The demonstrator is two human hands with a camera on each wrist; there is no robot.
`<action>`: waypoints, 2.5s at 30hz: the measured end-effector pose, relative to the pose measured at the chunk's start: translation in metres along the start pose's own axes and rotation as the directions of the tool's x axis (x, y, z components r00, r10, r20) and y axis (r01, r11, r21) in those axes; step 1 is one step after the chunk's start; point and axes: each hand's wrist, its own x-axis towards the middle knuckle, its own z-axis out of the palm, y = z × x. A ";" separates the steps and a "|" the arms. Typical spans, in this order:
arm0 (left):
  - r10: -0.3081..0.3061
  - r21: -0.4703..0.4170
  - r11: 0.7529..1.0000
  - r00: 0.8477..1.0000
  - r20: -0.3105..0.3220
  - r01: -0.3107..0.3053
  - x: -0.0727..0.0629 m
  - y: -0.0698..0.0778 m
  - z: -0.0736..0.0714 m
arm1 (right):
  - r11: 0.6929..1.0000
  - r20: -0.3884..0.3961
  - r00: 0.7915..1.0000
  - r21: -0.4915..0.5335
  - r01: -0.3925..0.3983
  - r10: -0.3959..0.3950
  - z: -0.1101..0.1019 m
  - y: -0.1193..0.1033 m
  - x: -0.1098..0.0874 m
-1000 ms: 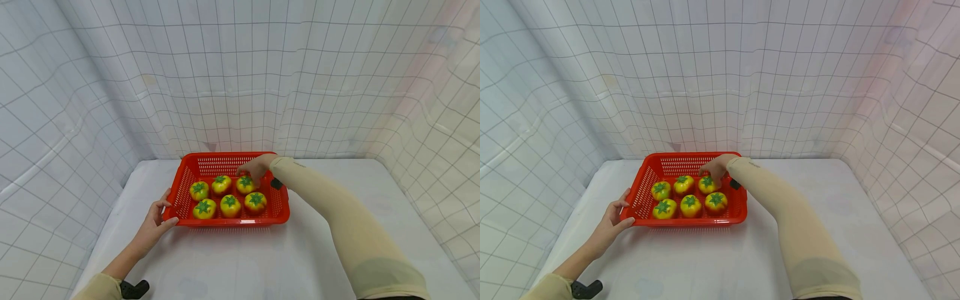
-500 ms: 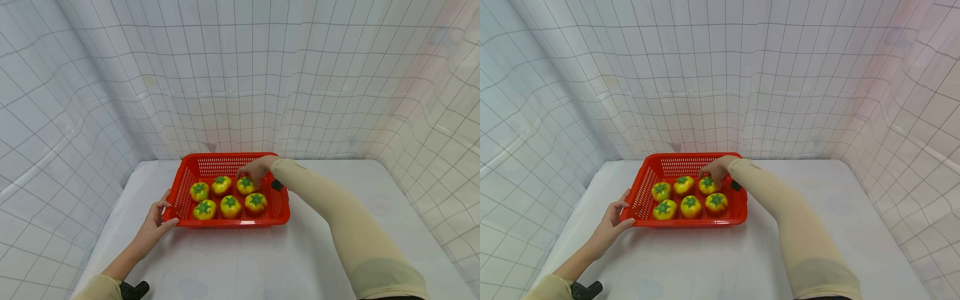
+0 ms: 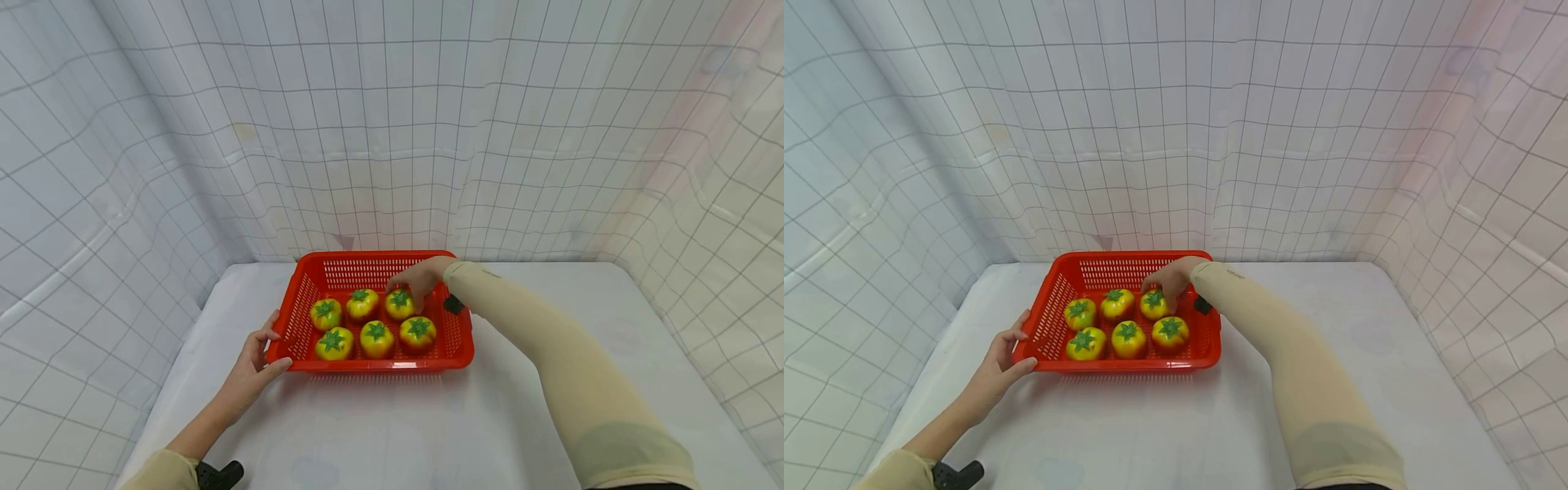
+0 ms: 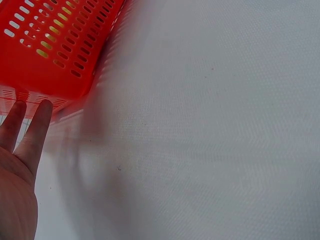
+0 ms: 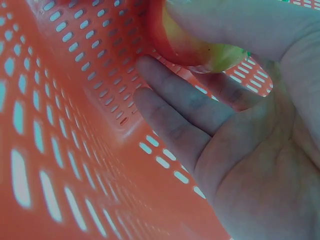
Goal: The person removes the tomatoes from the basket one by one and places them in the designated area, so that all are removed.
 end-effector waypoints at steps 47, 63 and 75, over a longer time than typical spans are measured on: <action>-0.006 -0.067 0.998 1.000 -0.023 0.005 0.005 0.000 0.004 | 0.893 -0.362 0.931 0.402 0.204 -0.050 -0.014 0.042 -0.150; 0.004 -0.043 0.999 1.000 -0.029 -0.005 0.005 -0.001 -0.001 | 0.848 -0.451 0.891 0.492 0.197 0.055 0.007 0.090 -0.186; -0.016 -0.024 1.000 1.000 -0.023 0.016 0.004 -0.001 -0.001 | 0.817 -0.470 0.870 0.553 0.160 0.148 0.035 0.127 -0.189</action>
